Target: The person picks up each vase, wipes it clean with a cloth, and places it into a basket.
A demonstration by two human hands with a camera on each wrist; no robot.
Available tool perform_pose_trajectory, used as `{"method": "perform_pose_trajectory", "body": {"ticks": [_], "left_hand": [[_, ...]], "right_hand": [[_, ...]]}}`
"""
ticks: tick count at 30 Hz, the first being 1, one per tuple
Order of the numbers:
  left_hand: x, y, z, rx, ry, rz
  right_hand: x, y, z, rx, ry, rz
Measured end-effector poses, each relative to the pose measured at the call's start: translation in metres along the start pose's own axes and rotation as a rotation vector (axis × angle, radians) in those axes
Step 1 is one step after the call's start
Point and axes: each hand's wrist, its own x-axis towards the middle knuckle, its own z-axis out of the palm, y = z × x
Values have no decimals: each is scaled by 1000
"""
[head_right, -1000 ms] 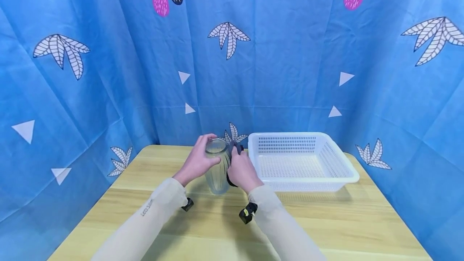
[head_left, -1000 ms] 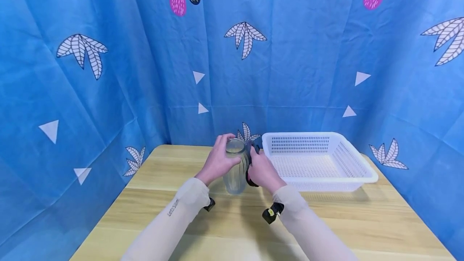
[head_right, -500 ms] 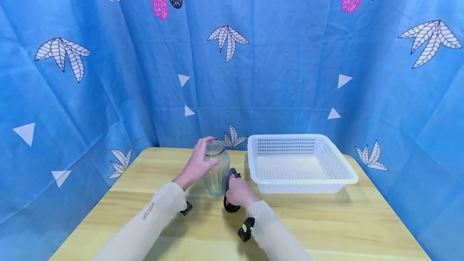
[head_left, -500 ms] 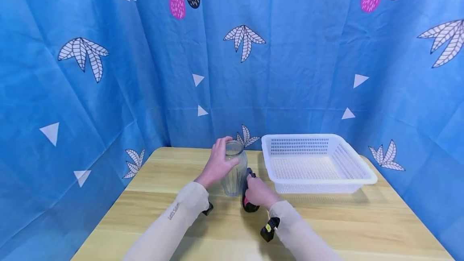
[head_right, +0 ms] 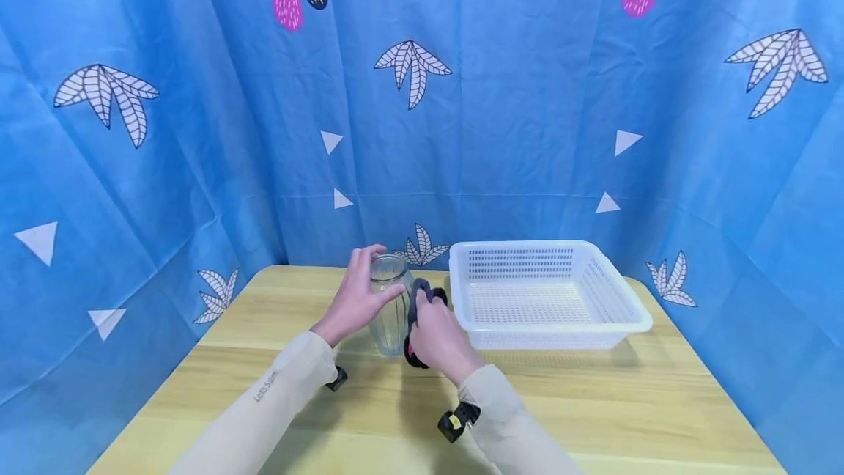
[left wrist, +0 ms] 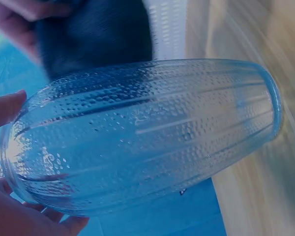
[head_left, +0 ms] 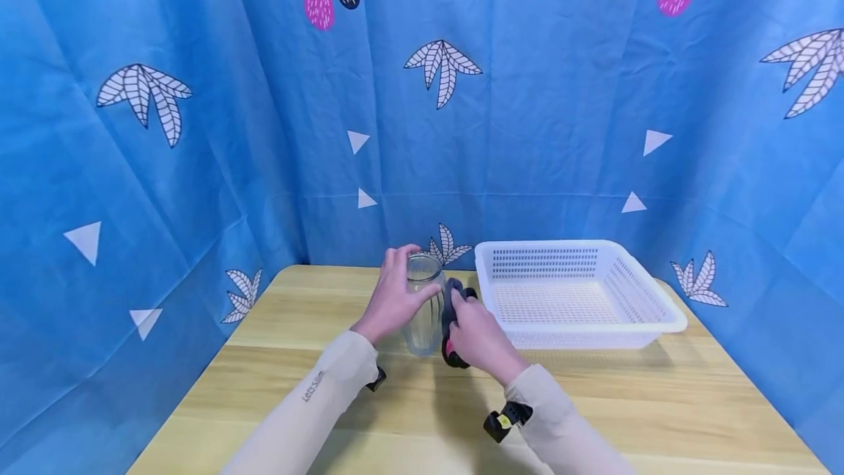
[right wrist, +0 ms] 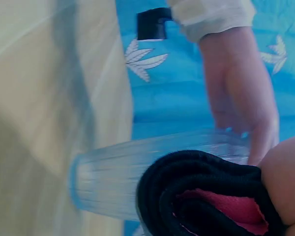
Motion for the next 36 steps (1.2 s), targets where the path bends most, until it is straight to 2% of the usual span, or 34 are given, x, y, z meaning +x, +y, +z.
{"method": "perform_pose_trajectory", "body": {"ticks": [6,11,16,20,25,32,36], "left_hand": [[2,1,-1,-68,-42,13],[6,1,0,-118,-53,-9],[13,-1,0,-178,-58,23],[11,-5,-1,-189,-75,32],[6,-8,-1,-148,-67,37],[3,-8,-2,-74,-44,-5],[0,-8,-1,-80,-44,-29]], "right_hand": [[10,-14,-20,-2,123,-53],[26,-11,-24,13,132,-41],[44,1,-18,16,37,10],[47,12,-4,65,-70,55],[39,25,19,118,-117,86],[24,38,47,168,-242,106],[18,40,50,140,-234,95]]}}
